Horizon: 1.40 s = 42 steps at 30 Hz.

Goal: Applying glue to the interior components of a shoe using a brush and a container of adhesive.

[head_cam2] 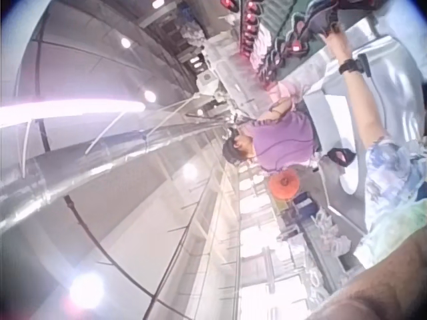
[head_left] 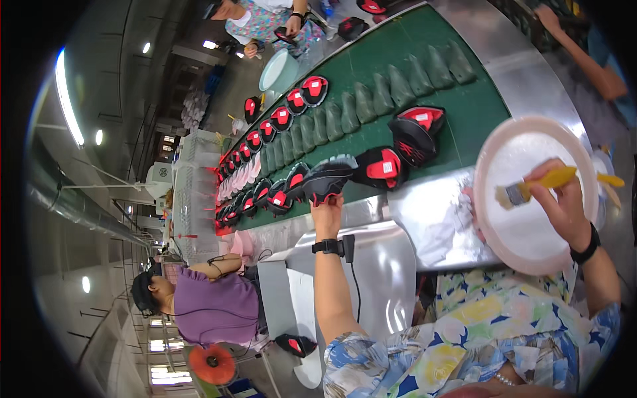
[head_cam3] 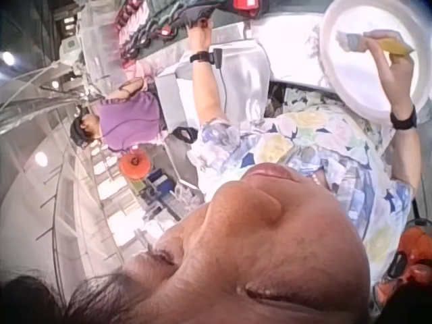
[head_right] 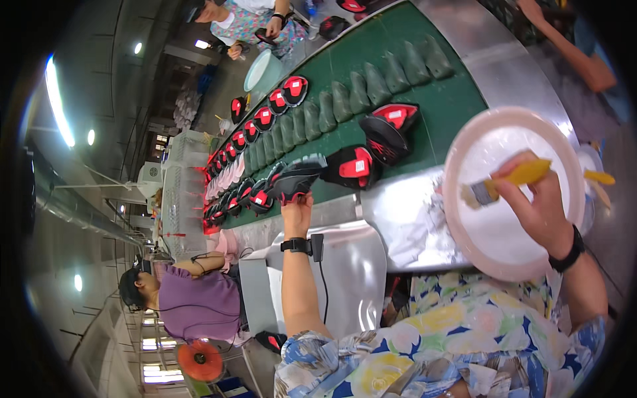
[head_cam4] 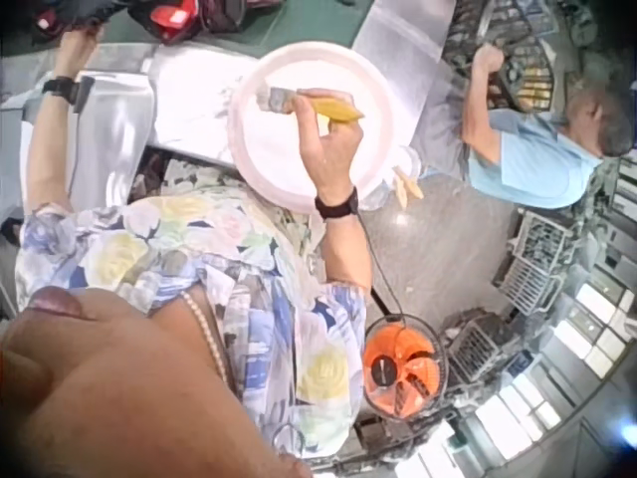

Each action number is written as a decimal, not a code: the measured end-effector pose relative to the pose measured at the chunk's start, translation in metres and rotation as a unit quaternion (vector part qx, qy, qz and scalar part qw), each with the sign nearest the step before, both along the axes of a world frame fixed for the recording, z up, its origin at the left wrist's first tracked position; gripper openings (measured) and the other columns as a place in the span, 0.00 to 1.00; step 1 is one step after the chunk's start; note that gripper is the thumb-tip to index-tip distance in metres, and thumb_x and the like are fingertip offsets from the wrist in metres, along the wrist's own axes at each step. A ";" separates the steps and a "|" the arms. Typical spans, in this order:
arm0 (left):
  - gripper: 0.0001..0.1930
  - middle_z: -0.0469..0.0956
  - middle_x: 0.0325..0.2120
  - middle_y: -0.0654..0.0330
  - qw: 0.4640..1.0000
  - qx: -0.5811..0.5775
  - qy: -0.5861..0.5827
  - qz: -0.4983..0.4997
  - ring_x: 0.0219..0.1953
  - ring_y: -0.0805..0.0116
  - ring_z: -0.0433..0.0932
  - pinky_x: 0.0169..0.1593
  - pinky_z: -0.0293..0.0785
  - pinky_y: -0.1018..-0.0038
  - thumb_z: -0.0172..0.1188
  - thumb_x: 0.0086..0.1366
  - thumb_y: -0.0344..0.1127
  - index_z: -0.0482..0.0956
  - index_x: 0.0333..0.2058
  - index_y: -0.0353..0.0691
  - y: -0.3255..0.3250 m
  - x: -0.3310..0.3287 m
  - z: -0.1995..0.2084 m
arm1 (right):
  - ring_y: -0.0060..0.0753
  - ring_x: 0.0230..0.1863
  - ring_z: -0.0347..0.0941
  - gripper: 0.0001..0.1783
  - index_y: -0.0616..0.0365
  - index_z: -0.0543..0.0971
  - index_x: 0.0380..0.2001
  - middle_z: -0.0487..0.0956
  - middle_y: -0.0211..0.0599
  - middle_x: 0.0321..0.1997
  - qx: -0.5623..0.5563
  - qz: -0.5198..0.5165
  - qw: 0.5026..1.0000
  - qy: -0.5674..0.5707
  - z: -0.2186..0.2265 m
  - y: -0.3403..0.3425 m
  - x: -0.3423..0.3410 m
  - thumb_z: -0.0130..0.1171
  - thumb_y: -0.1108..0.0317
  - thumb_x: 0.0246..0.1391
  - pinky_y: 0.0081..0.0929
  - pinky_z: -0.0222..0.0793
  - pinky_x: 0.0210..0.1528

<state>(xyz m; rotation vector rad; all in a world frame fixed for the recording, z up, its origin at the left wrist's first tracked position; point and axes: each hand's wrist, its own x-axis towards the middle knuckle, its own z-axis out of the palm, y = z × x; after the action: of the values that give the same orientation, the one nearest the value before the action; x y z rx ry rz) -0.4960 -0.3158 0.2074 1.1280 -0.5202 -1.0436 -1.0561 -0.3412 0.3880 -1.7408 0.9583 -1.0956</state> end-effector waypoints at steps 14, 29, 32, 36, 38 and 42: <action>0.27 0.79 0.50 0.33 0.849 0.320 -0.267 0.326 0.40 0.47 0.84 0.46 0.81 0.56 0.62 0.61 0.41 0.77 0.48 0.17 -0.067 0.048 -0.062 | 0.25 0.44 0.76 0.04 0.62 0.76 0.39 0.78 0.35 0.42 0.110 -0.024 0.985 0.134 -0.002 -0.010 -0.004 0.59 0.76 0.61 0.25 0.71 0.49; 0.25 0.76 0.49 0.54 0.509 -0.181 -0.729 -0.420 0.47 0.47 0.76 0.52 0.74 0.60 0.64 0.54 0.29 0.79 0.53 0.45 0.028 -0.217 0.060 | 0.36 0.33 0.78 0.08 0.61 0.76 0.34 0.80 0.38 0.34 0.007 0.039 0.986 0.165 -0.015 0.000 -0.044 0.65 0.71 0.58 0.30 0.72 0.39; 0.21 0.79 0.40 0.52 0.816 0.098 -0.417 -0.388 0.36 0.57 0.83 0.37 0.81 0.65 0.61 0.67 0.44 0.72 0.54 0.40 0.033 -0.190 0.036 | 0.42 0.34 0.78 0.08 0.61 0.75 0.33 0.79 0.40 0.35 -0.022 0.077 0.982 0.172 -0.026 0.003 -0.037 0.64 0.70 0.59 0.34 0.72 0.41; 0.25 0.79 0.25 0.50 0.839 0.390 -0.311 -0.218 0.20 0.62 0.81 0.21 0.81 0.68 0.52 0.73 0.50 0.64 0.55 0.31 -0.036 -0.194 0.031 | 0.49 0.39 0.78 0.07 0.60 0.76 0.33 0.79 0.44 0.36 -0.087 0.196 0.936 0.279 -0.041 0.009 -0.024 0.62 0.69 0.58 0.39 0.73 0.44; 0.23 0.79 0.23 0.49 0.785 0.460 -0.356 -0.213 0.19 0.60 0.81 0.21 0.83 0.65 0.50 0.73 0.45 0.67 0.52 0.27 -0.063 -0.188 0.014 | 0.50 0.40 0.77 0.08 0.59 0.76 0.34 0.79 0.44 0.37 -0.121 0.224 0.908 0.333 -0.041 0.009 -0.019 0.64 0.68 0.56 0.41 0.72 0.45; 0.15 0.81 0.33 0.51 0.890 0.368 -0.108 -0.247 0.28 0.59 0.84 0.31 0.87 0.63 0.53 0.70 0.35 0.74 0.48 0.30 -0.057 -0.155 -0.005 | 0.51 0.39 0.77 0.09 0.59 0.76 0.33 0.78 0.46 0.35 -0.027 0.142 0.968 0.205 -0.013 -0.003 -0.033 0.65 0.68 0.55 0.41 0.72 0.42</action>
<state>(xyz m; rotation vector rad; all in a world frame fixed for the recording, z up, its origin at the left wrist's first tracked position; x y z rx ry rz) -0.6507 -0.3732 0.2021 1.8562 -0.6261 -1.6476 -1.0889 -0.3442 0.3750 -2.1226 0.8872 -0.5917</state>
